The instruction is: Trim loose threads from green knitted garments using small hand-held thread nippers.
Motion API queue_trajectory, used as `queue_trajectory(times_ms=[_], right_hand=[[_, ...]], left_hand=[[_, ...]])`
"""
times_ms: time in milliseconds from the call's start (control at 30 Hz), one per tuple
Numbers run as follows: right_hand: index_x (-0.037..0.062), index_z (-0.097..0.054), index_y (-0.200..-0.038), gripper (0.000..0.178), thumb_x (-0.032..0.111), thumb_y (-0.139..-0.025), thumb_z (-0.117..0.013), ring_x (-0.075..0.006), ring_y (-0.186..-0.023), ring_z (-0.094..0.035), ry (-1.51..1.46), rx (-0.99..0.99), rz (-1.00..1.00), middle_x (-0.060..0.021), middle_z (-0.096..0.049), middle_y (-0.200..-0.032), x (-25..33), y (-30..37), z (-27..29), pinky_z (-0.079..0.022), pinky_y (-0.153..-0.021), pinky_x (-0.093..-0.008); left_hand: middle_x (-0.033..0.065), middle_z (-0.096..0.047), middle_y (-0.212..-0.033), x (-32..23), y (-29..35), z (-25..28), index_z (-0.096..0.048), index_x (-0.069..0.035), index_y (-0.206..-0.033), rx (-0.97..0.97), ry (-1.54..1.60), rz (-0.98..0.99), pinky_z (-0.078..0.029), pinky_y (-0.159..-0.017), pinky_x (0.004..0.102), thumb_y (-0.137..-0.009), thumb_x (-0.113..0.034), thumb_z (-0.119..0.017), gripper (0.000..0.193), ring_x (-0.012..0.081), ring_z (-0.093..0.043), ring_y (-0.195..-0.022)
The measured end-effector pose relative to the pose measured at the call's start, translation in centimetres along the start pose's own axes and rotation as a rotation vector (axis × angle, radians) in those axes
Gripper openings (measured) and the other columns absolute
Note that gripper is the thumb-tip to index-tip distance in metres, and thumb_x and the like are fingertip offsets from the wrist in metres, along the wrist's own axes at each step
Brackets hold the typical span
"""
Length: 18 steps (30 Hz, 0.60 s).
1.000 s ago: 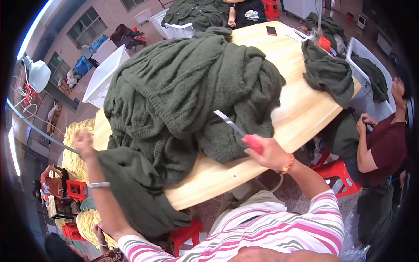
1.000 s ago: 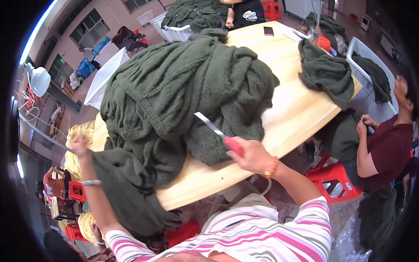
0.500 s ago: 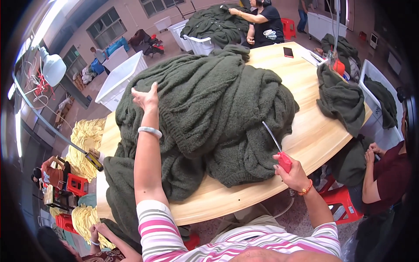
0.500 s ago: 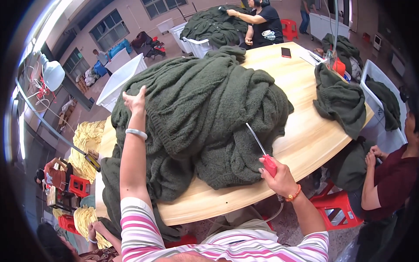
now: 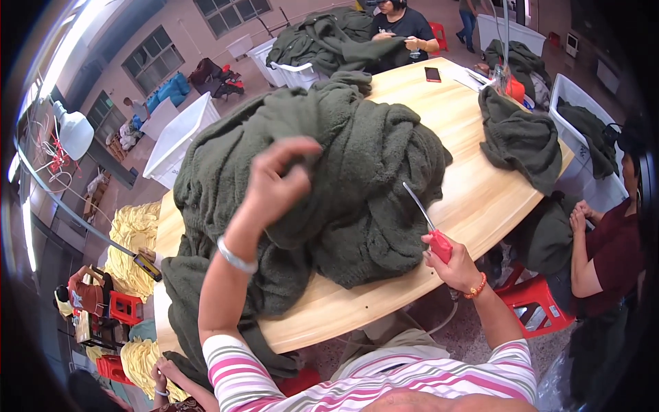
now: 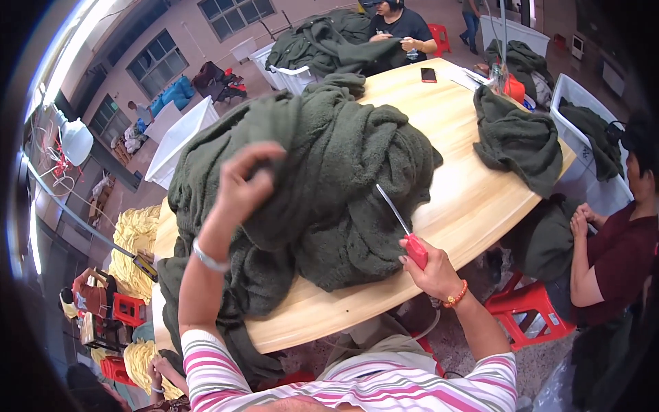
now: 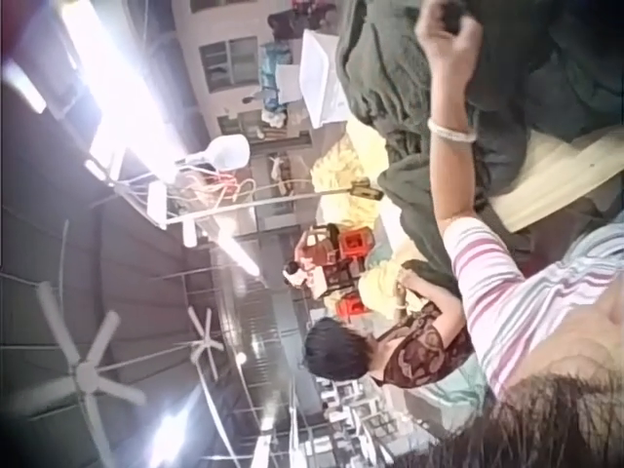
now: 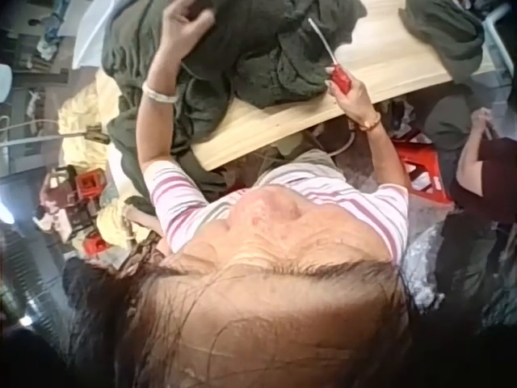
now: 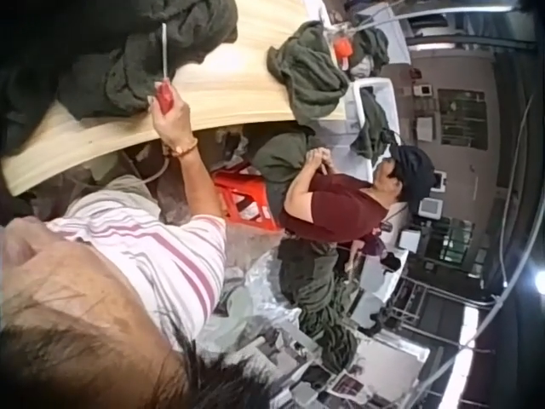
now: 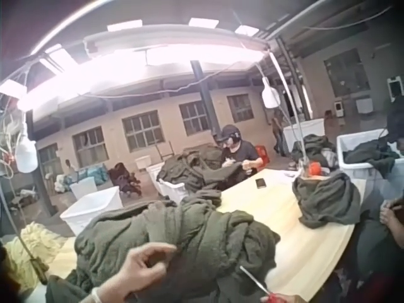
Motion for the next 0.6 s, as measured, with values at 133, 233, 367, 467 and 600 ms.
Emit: queue_trajectory(times_ms=[133,233,367,467,600], right_hand=[[-0.0051,-0.053,-0.124,0.036,0.004,-0.090,-0.059,-0.0114,-0.075,-0.066,-0.016,0.036,-0.036,-0.0098,-0.066,-0.102,1.2,0.7,0.4,-0.055,-0.071,-0.0273],[-0.0059,-0.053,-0.124,0.036,0.003,-0.090,-0.057,-0.0124,-0.077,-0.066,-0.038,0.051,-0.052,-0.0096,-0.066,-0.101,1.4,1.4,0.7,-0.057,-0.073,-0.0287],[-0.0065,-0.052,-0.125,0.036,0.003,-0.090,-0.057,-0.0127,-0.077,-0.066,0.007,0.061,-0.033,-0.0088,-0.066,-0.100,1.1,1.7,0.7,-0.057,-0.073,-0.0289],[-0.0043,-0.055,-0.120,0.032,0.004,-0.089,-0.058,-0.0145,-0.074,-0.067,0.014,0.055,-0.006,-0.0101,-0.067,-0.088,2.2,1.8,0.1,-0.054,-0.070,-0.0289],[-0.0033,-0.058,-0.116,0.029,0.005,-0.088,-0.061,-0.0176,-0.072,-0.068,0.021,0.077,0.008,-0.0134,-0.068,-0.081,2.6,2.0,-0.6,-0.054,-0.068,-0.0306]], left_hand=[[0.0103,-0.068,-0.102,-3.5,9.7,-6.6,-0.065,-0.004,-0.109,0.503,0.083,0.205,-0.051,-0.083,0.0297,-0.074,0.006,-0.056,0.037,0.0187,-0.066,-0.094],[0.0123,-0.068,-0.092,-4.1,16.8,-9.0,-0.065,-0.008,-0.109,0.653,0.149,0.210,-0.053,-0.072,0.0322,-0.075,-0.002,-0.060,0.036,0.0269,-0.068,-0.080],[0.0162,-0.068,-0.092,-6.5,24.6,-12.4,-0.059,-0.012,-0.123,0.969,0.300,0.367,-0.052,-0.071,0.0403,-0.077,-0.009,-0.062,0.045,0.0324,-0.066,-0.078],[0.0186,-0.067,-0.098,-5.1,27.3,-13.8,-0.052,-0.014,-0.133,0.811,0.255,0.393,-0.051,-0.078,0.0420,-0.080,-0.013,-0.063,0.054,0.0330,-0.064,-0.090],[0.0091,-0.066,-0.093,-3.1,27.0,-11.5,-0.065,-0.003,-0.114,0.308,0.246,0.630,-0.052,-0.073,0.0289,-0.086,-0.015,-0.069,0.030,0.0155,-0.063,-0.085]])
Point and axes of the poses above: each hand's wrist, its own y-axis away from the middle knuckle, its own z-axis out of the back of the hand, x = y × z, the point moved 3 cm from there along -y, towards the middle knuckle
